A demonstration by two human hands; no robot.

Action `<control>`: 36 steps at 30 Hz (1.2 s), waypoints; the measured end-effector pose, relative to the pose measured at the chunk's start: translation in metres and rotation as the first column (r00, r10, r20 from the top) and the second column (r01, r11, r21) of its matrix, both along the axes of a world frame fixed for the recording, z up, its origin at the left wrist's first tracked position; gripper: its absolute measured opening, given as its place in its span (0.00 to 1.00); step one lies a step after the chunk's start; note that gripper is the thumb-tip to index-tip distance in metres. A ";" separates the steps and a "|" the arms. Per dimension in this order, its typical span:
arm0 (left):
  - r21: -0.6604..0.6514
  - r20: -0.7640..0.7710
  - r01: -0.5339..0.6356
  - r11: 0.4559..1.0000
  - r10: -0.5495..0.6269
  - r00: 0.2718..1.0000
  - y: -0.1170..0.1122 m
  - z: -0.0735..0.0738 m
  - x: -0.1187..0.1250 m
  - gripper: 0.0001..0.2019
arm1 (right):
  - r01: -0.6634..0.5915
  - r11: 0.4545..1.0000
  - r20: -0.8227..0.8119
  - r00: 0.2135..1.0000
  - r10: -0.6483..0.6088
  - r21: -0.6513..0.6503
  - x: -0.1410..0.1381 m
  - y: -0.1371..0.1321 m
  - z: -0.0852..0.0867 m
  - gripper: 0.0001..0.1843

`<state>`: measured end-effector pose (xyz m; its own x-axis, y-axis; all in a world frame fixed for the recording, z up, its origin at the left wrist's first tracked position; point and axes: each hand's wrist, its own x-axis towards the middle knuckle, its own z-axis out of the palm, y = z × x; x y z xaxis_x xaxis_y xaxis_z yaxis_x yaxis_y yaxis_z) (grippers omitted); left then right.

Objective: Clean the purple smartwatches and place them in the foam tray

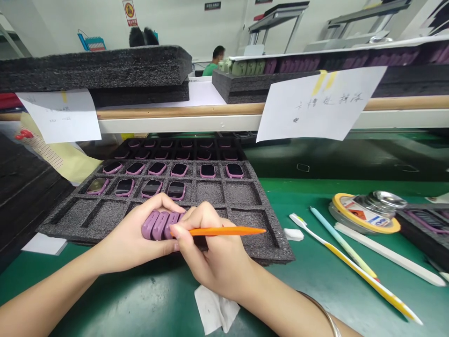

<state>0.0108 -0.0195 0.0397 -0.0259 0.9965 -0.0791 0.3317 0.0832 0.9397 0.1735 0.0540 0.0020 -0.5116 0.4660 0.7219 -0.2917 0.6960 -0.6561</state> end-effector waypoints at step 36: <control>0.016 -0.061 -0.005 1.000 0.006 0.998 0.000 -0.003 -0.004 0.17 | -0.055 0.969 -0.123 0.992 0.026 -0.243 0.002 0.000 0.013 0.10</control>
<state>0.0072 -0.0197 0.0371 -0.0359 0.9975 -0.0615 0.3880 0.0706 0.9189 0.1750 0.0541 0.0148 -0.4519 0.6167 0.6446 -0.4021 0.5042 -0.7643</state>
